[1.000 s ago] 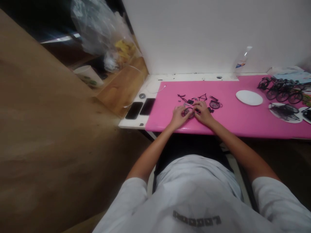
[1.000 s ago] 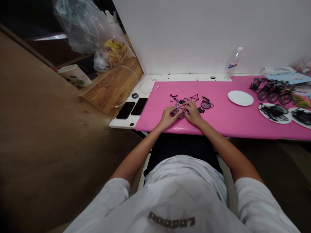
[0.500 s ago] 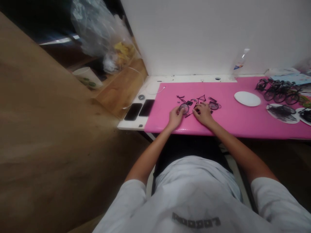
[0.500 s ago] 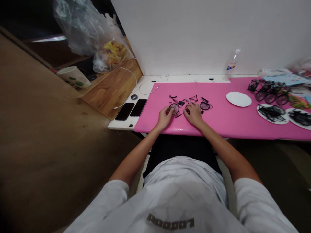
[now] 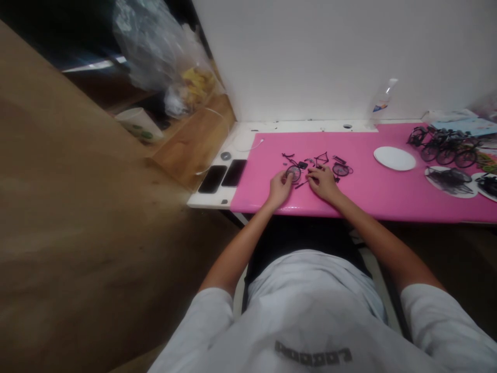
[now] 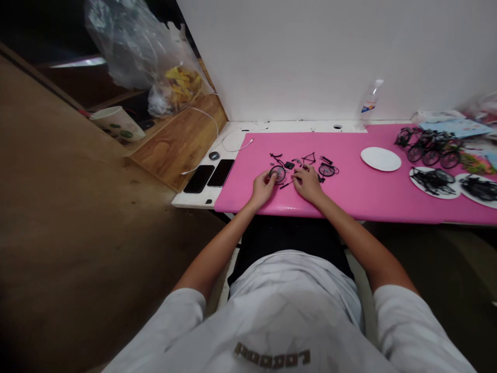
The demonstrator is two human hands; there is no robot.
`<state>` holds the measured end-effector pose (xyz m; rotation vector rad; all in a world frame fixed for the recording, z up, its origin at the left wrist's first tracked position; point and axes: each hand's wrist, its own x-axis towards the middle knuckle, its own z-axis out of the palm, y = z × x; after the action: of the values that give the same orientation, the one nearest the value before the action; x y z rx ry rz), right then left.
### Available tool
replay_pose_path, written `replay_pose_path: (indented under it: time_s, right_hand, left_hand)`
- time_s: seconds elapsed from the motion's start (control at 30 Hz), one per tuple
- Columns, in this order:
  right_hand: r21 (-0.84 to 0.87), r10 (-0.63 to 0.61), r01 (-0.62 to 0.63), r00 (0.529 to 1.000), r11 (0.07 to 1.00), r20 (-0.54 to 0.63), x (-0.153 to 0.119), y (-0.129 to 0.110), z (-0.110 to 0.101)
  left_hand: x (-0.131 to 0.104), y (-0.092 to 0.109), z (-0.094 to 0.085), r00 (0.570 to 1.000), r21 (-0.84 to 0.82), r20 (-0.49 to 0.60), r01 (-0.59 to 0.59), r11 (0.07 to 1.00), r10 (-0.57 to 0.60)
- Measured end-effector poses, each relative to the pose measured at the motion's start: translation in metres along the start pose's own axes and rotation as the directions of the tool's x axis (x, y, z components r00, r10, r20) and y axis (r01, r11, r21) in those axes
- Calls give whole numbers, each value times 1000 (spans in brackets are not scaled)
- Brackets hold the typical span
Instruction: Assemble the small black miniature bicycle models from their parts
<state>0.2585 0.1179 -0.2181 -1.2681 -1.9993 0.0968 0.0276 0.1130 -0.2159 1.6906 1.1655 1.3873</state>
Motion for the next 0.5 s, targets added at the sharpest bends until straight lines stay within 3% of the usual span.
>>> replay_pose_path:
  time_s: [0.23,0.4,0.5]
  right_hand:
    - [-24,64,-66,994,998,-90,8,-6,-20]
    - [-63,131,-137,987,989,-95,19,23,-59]
    - [-94,115,-120,992,988,-57,19,45,-72]
  left_hand:
    - [0,0,1,1000,-17,-29,10,1000,-11]
    - [1,-2,2,1000,18,-31,4,1000,-3]
    - [1,-2,2,1000,12,-30,1,1000,-1]
